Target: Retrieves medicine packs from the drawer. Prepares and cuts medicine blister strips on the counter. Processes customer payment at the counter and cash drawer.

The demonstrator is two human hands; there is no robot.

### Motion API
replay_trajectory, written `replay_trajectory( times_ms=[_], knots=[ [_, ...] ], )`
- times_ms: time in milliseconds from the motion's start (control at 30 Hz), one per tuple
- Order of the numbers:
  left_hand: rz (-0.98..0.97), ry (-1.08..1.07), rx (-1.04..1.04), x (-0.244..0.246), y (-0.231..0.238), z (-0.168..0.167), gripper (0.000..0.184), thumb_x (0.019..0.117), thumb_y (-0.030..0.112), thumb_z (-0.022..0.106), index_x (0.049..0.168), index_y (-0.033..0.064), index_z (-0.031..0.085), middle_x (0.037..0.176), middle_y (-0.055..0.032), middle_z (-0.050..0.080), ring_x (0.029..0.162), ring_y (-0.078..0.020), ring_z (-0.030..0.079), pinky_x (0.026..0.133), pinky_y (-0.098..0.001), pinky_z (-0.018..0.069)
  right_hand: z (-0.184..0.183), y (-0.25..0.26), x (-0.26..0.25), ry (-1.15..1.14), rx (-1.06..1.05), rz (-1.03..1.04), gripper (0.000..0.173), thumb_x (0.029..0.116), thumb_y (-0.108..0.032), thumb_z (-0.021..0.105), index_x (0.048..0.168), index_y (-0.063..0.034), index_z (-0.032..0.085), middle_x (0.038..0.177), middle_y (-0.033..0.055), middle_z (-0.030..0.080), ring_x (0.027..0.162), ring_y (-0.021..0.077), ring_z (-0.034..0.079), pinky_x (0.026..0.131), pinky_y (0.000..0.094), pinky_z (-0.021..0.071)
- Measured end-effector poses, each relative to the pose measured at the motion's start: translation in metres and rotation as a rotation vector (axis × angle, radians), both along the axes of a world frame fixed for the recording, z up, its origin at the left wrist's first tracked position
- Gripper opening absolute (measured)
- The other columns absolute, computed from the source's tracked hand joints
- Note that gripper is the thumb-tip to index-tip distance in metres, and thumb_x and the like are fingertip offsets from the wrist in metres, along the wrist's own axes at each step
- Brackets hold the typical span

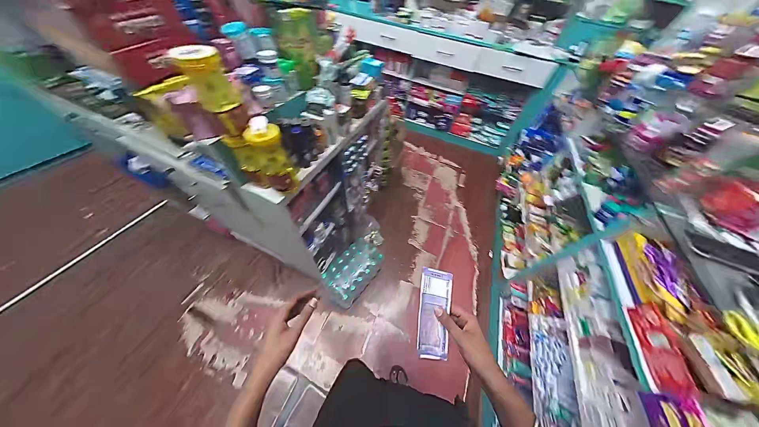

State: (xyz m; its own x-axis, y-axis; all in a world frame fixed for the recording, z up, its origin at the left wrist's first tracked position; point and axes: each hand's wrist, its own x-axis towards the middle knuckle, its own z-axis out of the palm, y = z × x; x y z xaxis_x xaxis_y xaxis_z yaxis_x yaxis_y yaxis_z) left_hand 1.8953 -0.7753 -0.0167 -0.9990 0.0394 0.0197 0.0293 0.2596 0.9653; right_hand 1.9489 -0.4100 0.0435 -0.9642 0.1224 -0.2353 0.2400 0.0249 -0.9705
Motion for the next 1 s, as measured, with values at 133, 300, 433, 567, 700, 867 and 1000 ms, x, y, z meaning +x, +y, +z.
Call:
replay_trajectory(
  times_ms=[133,300,433,567,700,867,1000],
  knots=[
    [0.283,-0.062,0.006,0.007,-0.062,0.006,0.037,0.1019,0.022,0.056,0.131,0.0000,0.062,0.118,-0.0127,0.072,0.100,-0.0180,0.072,0.091,-0.0351,0.0585,-0.025,-0.041,-0.061,0.026,0.068,0.302,0.020,0.1007,-0.018,0.063,0.105,-0.0005,0.072,0.085,0.0041,0.076,0.078,0.0087,0.073,0.077,0.0265,0.0607],
    [0.448,-0.122,0.084,0.017,-0.116,-0.017,0.039,0.1018,0.022,0.056,0.133,0.0001,0.061,0.117,-0.0117,0.072,0.100,-0.0174,0.072,0.091,-0.0353,0.0593,-0.041,-0.159,-0.146,0.051,0.143,0.769,0.024,0.1005,-0.022,0.065,0.110,-0.0009,0.072,0.092,0.0049,0.076,0.084,0.0085,0.072,0.082,0.0280,0.0604],
    [0.461,-0.247,0.037,0.022,-0.197,-0.044,0.048,0.1013,0.025,0.058,0.142,0.0007,0.054,0.129,-0.0159,0.067,0.111,-0.0212,0.070,0.098,-0.0382,0.0560,-0.052,-0.299,-0.227,0.196,0.423,1.109,0.031,0.1029,-0.023,0.059,0.113,0.0044,0.070,0.094,0.0160,0.072,0.088,0.0224,0.070,0.087,0.0418,0.0562],
    [0.635,-0.332,-0.172,0.039,-0.312,-0.031,0.049,0.1022,0.027,0.058,0.143,-0.0001,0.054,0.137,-0.0192,0.062,0.124,-0.0282,0.063,0.107,-0.0451,0.0504,-0.097,-0.491,-0.326,0.298,0.636,1.228,0.032,0.1045,-0.020,0.053,0.117,0.0054,0.068,0.109,0.0244,0.070,0.104,0.0355,0.068,0.097,0.0512,0.0510],
    [0.919,-0.339,-0.361,0.060,-0.389,-0.029,0.047,0.1029,0.035,0.054,0.136,0.0025,0.061,0.128,-0.0159,0.069,0.117,-0.0274,0.068,0.102,-0.0494,0.0527,-0.149,-0.657,-0.460,0.391,0.820,1.108,0.038,0.1039,-0.022,0.057,0.125,0.0083,0.066,0.151,0.0336,0.043,0.139,0.0474,0.044,0.116,0.0554,0.0371],
    [0.952,-0.496,-0.192,0.066,-0.413,-0.039,0.042,0.1031,0.027,0.057,0.135,-0.0006,0.061,0.128,-0.0171,0.069,0.118,-0.0263,0.067,0.105,-0.0470,0.0514,-0.187,-0.759,-0.568,0.337,0.903,1.097,0.041,0.1036,-0.024,0.060,0.126,0.0095,0.064,0.150,0.0349,0.043,0.138,0.0514,0.044,0.112,0.0646,0.0384],
    [0.976,-0.615,0.033,0.071,-0.402,-0.046,0.047,0.1032,0.029,0.057,0.139,-0.0007,0.058,0.136,-0.0173,0.064,0.124,-0.0225,0.064,0.107,-0.0405,0.0505,-0.169,-0.814,-0.538,0.057,1.088,0.925,0.052,0.0920,-0.028,0.068,0.127,0.0094,0.064,0.151,0.0404,0.035,0.145,0.0542,0.029,0.116,0.0678,0.0257]
  ],
)
